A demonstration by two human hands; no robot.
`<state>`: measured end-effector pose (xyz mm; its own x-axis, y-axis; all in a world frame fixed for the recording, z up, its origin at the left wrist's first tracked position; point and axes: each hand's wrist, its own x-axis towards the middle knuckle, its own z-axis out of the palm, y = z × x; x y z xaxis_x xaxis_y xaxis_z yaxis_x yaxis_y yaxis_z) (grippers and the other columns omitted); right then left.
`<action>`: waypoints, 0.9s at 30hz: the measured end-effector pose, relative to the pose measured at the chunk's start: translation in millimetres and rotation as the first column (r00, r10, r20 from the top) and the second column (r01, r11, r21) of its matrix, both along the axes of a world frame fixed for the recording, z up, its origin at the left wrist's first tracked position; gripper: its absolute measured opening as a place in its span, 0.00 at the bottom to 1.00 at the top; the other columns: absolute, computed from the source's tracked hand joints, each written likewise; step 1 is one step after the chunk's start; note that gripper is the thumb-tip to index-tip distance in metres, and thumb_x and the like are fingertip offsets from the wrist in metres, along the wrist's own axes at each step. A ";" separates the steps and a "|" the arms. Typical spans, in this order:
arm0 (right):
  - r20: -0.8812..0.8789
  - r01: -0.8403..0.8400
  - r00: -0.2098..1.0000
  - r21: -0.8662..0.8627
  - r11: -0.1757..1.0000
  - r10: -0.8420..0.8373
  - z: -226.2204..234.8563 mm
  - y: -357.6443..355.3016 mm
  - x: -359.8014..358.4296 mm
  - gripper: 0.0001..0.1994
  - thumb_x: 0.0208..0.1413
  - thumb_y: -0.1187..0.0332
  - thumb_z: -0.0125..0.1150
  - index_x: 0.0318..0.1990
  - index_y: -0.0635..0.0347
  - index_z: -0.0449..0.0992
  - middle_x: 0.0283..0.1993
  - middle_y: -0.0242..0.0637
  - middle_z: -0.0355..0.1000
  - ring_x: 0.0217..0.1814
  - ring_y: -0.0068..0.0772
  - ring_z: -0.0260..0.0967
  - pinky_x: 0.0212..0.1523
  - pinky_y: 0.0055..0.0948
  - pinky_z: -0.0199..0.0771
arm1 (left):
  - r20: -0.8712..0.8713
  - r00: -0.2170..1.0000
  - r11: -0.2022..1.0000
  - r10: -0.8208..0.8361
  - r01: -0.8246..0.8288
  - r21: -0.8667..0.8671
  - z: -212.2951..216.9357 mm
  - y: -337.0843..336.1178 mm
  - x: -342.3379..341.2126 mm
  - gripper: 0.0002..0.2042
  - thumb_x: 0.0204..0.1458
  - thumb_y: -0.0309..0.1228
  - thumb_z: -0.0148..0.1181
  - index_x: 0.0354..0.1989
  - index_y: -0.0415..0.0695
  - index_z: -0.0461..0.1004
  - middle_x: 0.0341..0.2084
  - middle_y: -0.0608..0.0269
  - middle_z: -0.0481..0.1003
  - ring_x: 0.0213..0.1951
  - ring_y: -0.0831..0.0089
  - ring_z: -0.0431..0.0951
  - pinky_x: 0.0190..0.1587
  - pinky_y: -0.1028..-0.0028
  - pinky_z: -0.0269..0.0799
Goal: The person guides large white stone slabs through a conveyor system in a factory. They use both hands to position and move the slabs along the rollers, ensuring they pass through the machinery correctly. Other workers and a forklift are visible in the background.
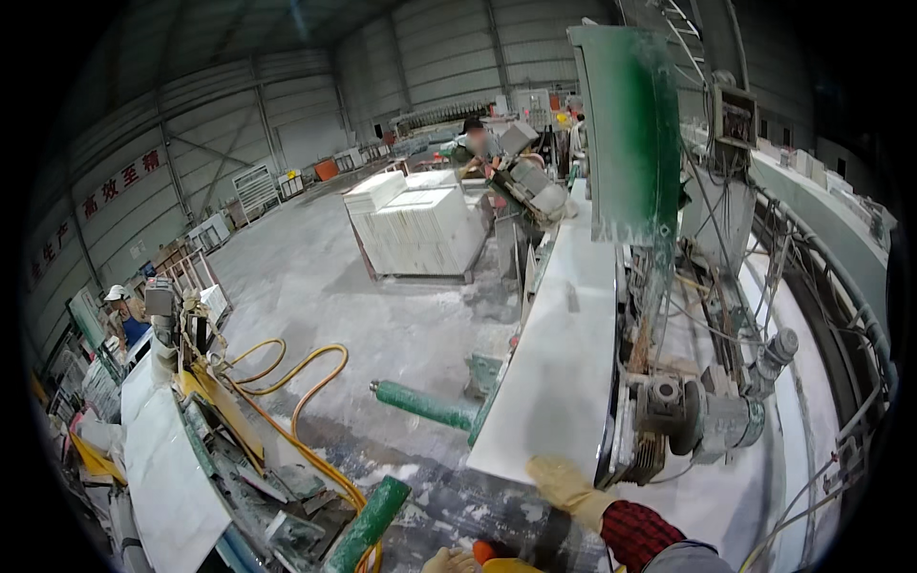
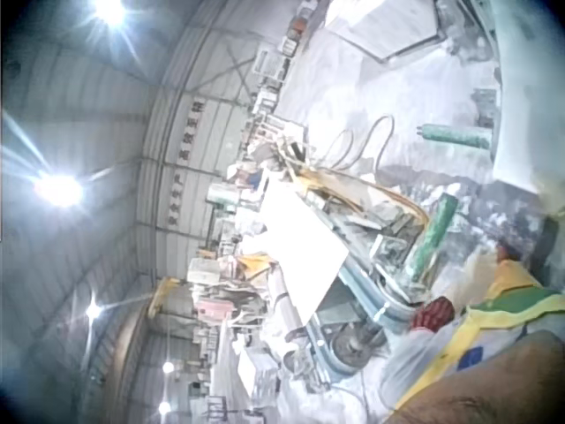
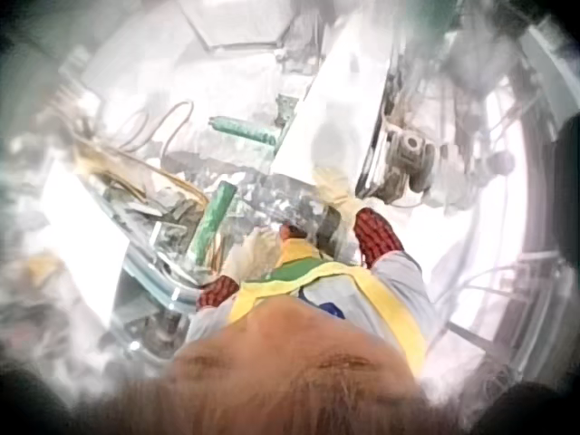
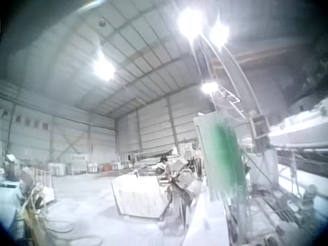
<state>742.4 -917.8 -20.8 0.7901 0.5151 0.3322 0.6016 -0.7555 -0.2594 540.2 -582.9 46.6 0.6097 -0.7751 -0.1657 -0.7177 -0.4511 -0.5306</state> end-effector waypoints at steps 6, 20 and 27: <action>0.040 0.069 0.997 -0.078 0.995 -0.066 -7.1 -68.9 -31.7 0.17 0.63 0.67 0.56 0.58 0.56 0.79 0.59 0.50 0.78 0.62 0.58 0.76 0.65 0.53 0.75 | -0.840 0.368 0.422 0.399 -0.887 -0.188 120.6 -37.7 -60.9 0.24 0.70 0.35 0.52 0.74 0.46 0.68 0.71 0.54 0.72 0.75 0.58 0.67 0.75 0.59 0.63; -0.464 0.484 0.802 0.136 0.864 -0.376 -120.4 -68.7 -200.1 0.18 0.70 0.67 0.49 0.58 0.69 0.76 0.61 0.65 0.75 0.63 0.69 0.73 0.63 0.52 0.76 | -0.681 0.310 -0.746 -0.664 -0.333 0.576 -104.0 91.0 -214.8 0.26 0.76 0.46 0.49 0.73 0.41 0.67 0.67 0.55 0.77 0.66 0.60 0.78 0.69 0.61 0.75; -0.722 0.080 0.692 0.068 0.994 -0.006 -167.3 157.2 -205.2 0.21 0.70 0.61 0.53 0.61 0.68 0.77 0.60 0.65 0.77 0.64 0.68 0.73 0.64 0.51 0.74 | -0.683 0.570 -0.857 -0.456 -0.074 0.511 -134.1 192.4 -390.8 0.25 0.74 0.47 0.55 0.68 0.41 0.69 0.65 0.49 0.78 0.60 0.57 0.80 0.64 0.59 0.77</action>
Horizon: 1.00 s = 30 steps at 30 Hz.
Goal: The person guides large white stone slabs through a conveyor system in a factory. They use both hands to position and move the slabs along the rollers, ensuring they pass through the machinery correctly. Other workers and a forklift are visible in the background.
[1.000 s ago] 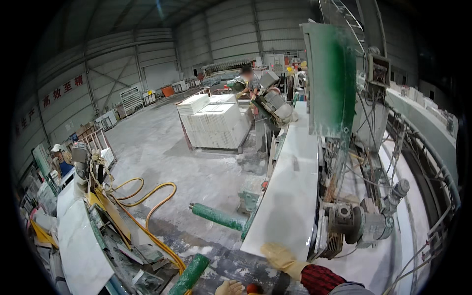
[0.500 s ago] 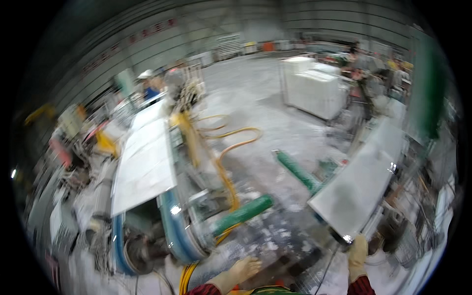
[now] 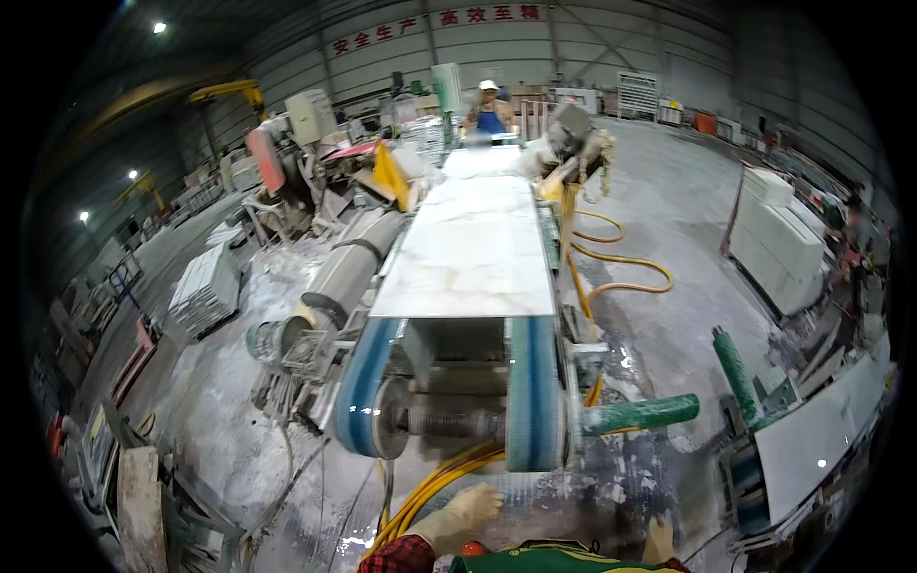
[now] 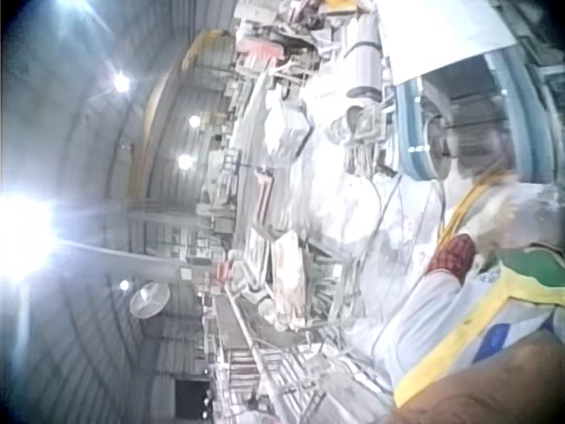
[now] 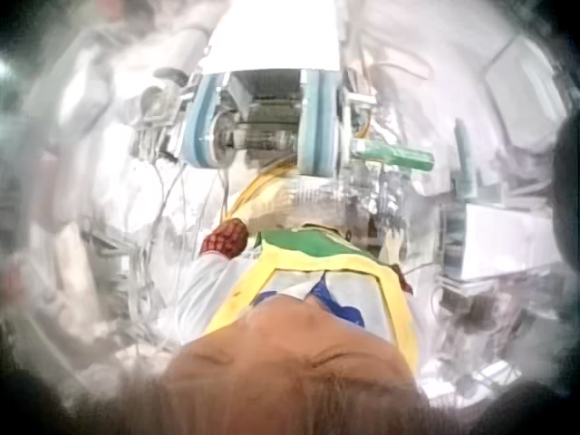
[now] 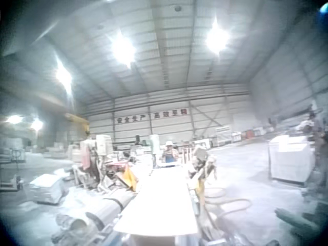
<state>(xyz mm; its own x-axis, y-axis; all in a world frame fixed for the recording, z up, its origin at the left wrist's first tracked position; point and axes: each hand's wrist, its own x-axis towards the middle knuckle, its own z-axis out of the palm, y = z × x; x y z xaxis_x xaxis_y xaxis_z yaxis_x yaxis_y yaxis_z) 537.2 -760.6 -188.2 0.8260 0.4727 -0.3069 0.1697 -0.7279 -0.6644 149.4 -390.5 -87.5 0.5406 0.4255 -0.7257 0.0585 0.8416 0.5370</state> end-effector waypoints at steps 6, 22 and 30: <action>0.444 -0.246 0.879 0.111 0.963 0.173 76.7 231.4 -36.0 0.21 0.67 0.63 0.58 0.64 0.64 0.77 0.61 0.58 0.76 0.64 0.64 0.71 0.65 0.54 0.70 | -0.158 0.912 0.916 0.378 -0.344 0.207 -34.2 70.4 -157.4 0.22 0.76 0.45 0.51 0.63 0.38 0.70 0.58 0.48 0.80 0.57 0.55 0.82 0.59 0.58 0.80; 0.729 -0.681 0.508 0.014 0.732 0.459 115.3 534.1 -41.3 0.26 0.65 0.64 0.63 0.69 0.66 0.72 0.75 0.61 0.67 0.79 0.68 0.58 0.82 0.58 0.53 | -0.132 0.823 0.760 0.553 -0.433 0.485 6.7 88.6 -253.3 0.26 0.77 0.44 0.50 0.67 0.31 0.69 0.62 0.41 0.77 0.65 0.56 0.78 0.68 0.65 0.75; 0.758 -0.651 0.460 -0.065 0.756 0.461 116.4 636.5 -32.4 0.36 0.62 0.65 0.64 0.76 0.68 0.64 0.81 0.57 0.58 0.84 0.64 0.52 0.85 0.57 0.46 | -0.270 0.784 0.629 0.558 -0.188 0.754 111.4 160.6 -223.0 0.30 0.76 0.51 0.46 0.68 0.32 0.71 0.60 0.46 0.80 0.63 0.61 0.80 0.68 0.68 0.73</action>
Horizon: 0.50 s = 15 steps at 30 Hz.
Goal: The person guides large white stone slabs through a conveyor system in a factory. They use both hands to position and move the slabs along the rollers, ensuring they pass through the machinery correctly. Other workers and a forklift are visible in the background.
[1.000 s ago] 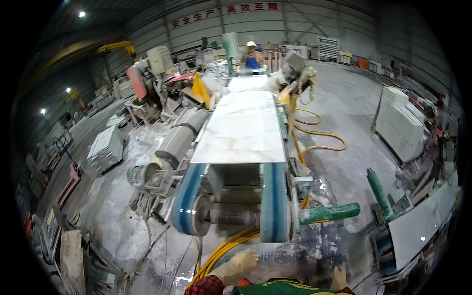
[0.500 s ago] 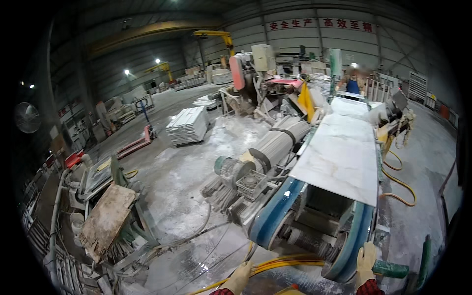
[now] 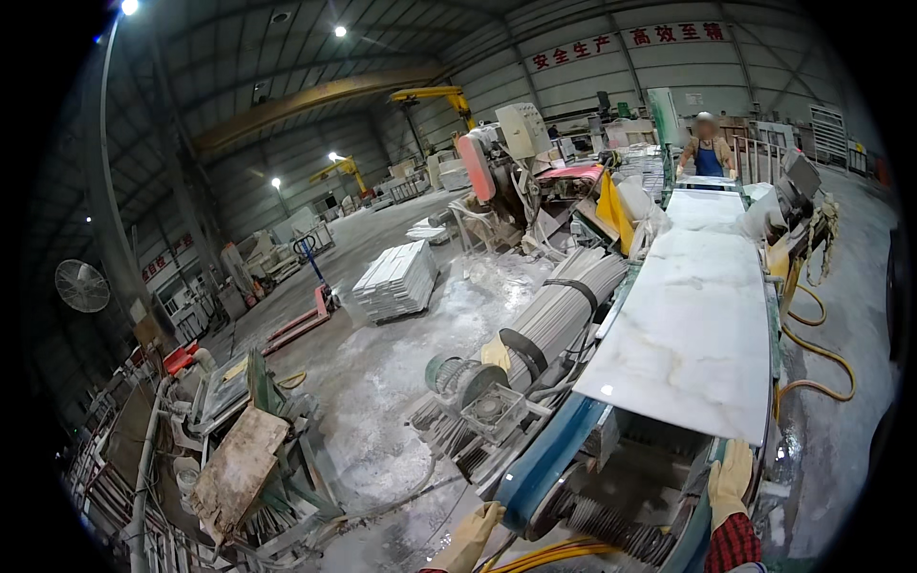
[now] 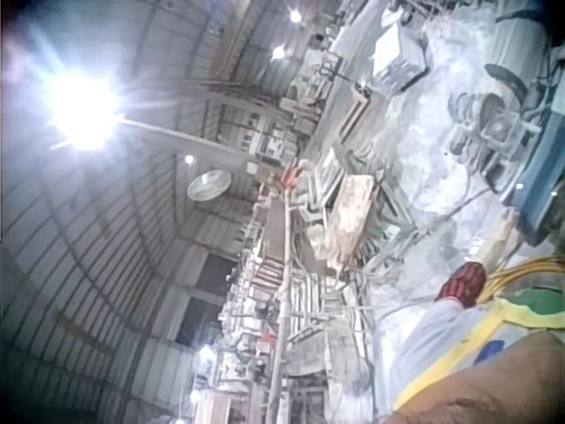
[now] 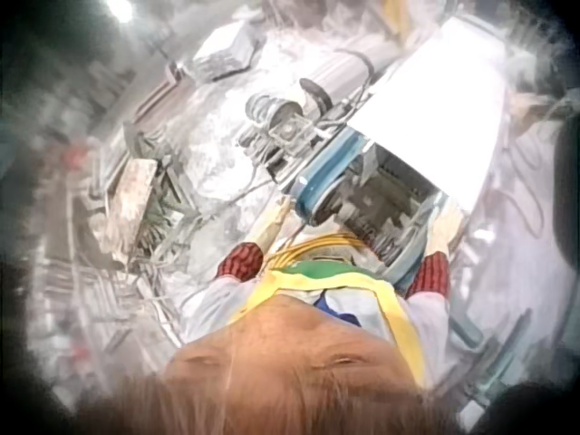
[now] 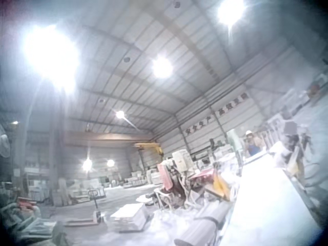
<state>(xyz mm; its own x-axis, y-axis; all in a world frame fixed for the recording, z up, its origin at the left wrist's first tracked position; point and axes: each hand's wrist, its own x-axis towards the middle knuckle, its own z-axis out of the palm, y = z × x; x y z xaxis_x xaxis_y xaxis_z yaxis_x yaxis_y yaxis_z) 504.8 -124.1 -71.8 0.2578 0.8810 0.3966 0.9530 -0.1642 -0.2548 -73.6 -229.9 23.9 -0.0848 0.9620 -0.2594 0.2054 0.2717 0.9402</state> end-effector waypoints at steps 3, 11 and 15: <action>0.075 -0.012 0.997 0.052 0.999 0.009 -4.8 35.4 27.4 0.35 0.62 0.66 0.63 0.76 0.67 0.64 0.80 0.57 0.59 0.83 0.64 0.52 0.85 0.56 0.47 | -0.298 0.952 0.997 0.064 -0.052 0.048 -20.4 34.4 26.6 0.25 0.72 0.49 0.53 0.62 0.39 0.78 0.54 0.44 0.83 0.60 0.53 0.81 0.63 0.64 0.74; 0.013 0.095 0.995 -0.034 0.995 -0.094 -22.2 81.5 60.3 0.32 0.70 0.62 0.54 0.79 0.64 0.61 0.81 0.55 0.59 0.84 0.61 0.53 0.85 0.55 0.45 | -0.690 0.723 0.940 0.038 0.209 0.270 -12.6 109.1 46.9 0.23 0.72 0.44 0.55 0.66 0.39 0.76 0.58 0.40 0.80 0.61 0.44 0.79 0.64 0.59 0.74; 0.063 0.038 0.997 0.039 0.999 -0.041 -29.1 81.0 64.1 0.33 0.70 0.62 0.53 0.80 0.62 0.60 0.82 0.53 0.59 0.84 0.59 0.53 0.86 0.54 0.46 | -0.780 0.613 0.709 0.125 0.495 0.502 -21.3 166.6 56.6 0.22 0.69 0.39 0.59 0.67 0.42 0.74 0.61 0.40 0.78 0.61 0.42 0.78 0.63 0.54 0.74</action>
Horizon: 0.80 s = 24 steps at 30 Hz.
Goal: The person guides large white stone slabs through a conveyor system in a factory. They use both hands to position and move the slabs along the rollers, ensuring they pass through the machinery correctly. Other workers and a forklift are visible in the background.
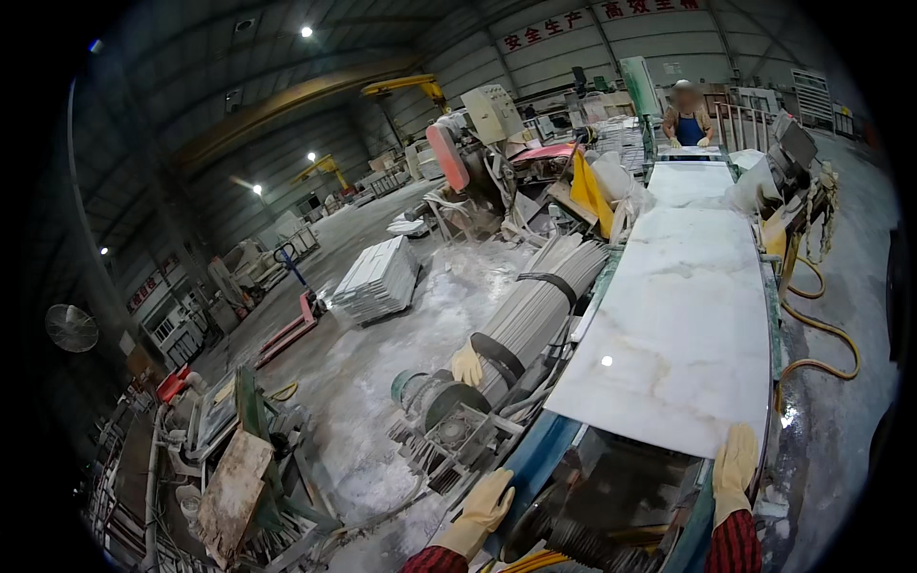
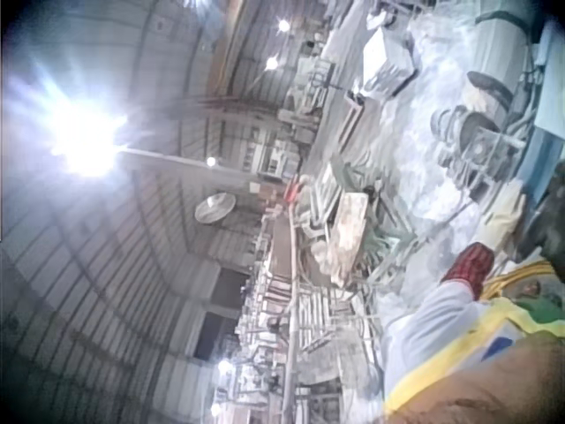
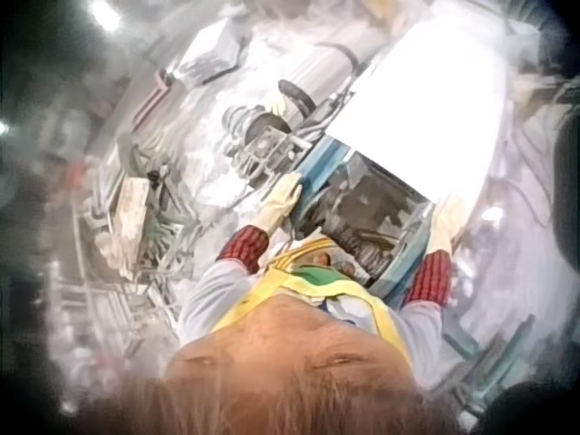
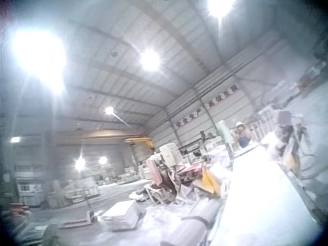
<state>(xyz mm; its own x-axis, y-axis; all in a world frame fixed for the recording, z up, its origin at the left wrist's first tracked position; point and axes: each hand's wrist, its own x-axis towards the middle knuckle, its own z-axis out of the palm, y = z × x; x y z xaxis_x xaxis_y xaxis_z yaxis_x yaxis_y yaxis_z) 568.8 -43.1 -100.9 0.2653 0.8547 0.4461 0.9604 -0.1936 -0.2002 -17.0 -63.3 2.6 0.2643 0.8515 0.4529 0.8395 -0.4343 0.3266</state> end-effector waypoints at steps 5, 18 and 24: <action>-0.025 0.056 0.998 -0.081 0.995 -0.058 1.8 -5.5 -0.9 0.33 0.70 0.63 0.54 0.81 0.60 0.60 0.82 0.51 0.59 0.84 0.58 0.54 0.85 0.54 0.48 | -0.128 0.984 0.992 -0.123 0.126 0.018 -3.5 57.8 22.5 0.25 0.60 0.34 0.67 0.65 0.41 0.72 0.63 0.44 0.71 0.62 0.44 0.72 0.64 0.53 0.69; -0.110 0.020 0.994 0.147 0.989 -0.003 24.3 -10.0 -6.4 0.17 0.66 0.70 0.59 0.61 0.65 0.78 0.64 0.57 0.77 0.70 0.64 0.70 0.75 0.54 0.65 | -0.118 0.982 0.989 -0.149 0.146 -0.033 -6.9 71.2 34.5 0.24 0.59 0.35 0.68 0.63 0.42 0.74 0.60 0.44 0.73 0.60 0.45 0.73 0.63 0.53 0.68; -0.111 0.028 0.994 0.125 0.992 -0.014 4.8 -6.9 4.4 0.15 0.62 0.72 0.62 0.55 0.66 0.80 0.61 0.56 0.77 0.67 0.63 0.72 0.73 0.56 0.67 | -0.122 0.982 0.989 -0.146 0.143 -0.032 6.0 67.2 35.3 0.24 0.60 0.34 0.67 0.64 0.41 0.73 0.60 0.42 0.73 0.60 0.44 0.73 0.63 0.53 0.68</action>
<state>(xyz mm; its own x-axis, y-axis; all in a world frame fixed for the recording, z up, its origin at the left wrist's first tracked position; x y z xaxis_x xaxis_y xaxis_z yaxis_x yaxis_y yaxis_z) 573.2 -50.0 -96.1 0.3359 0.7870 0.5176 0.9274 -0.1801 -0.3280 18.3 3.9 8.6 0.4382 0.8101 0.3895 0.8028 -0.5477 0.2359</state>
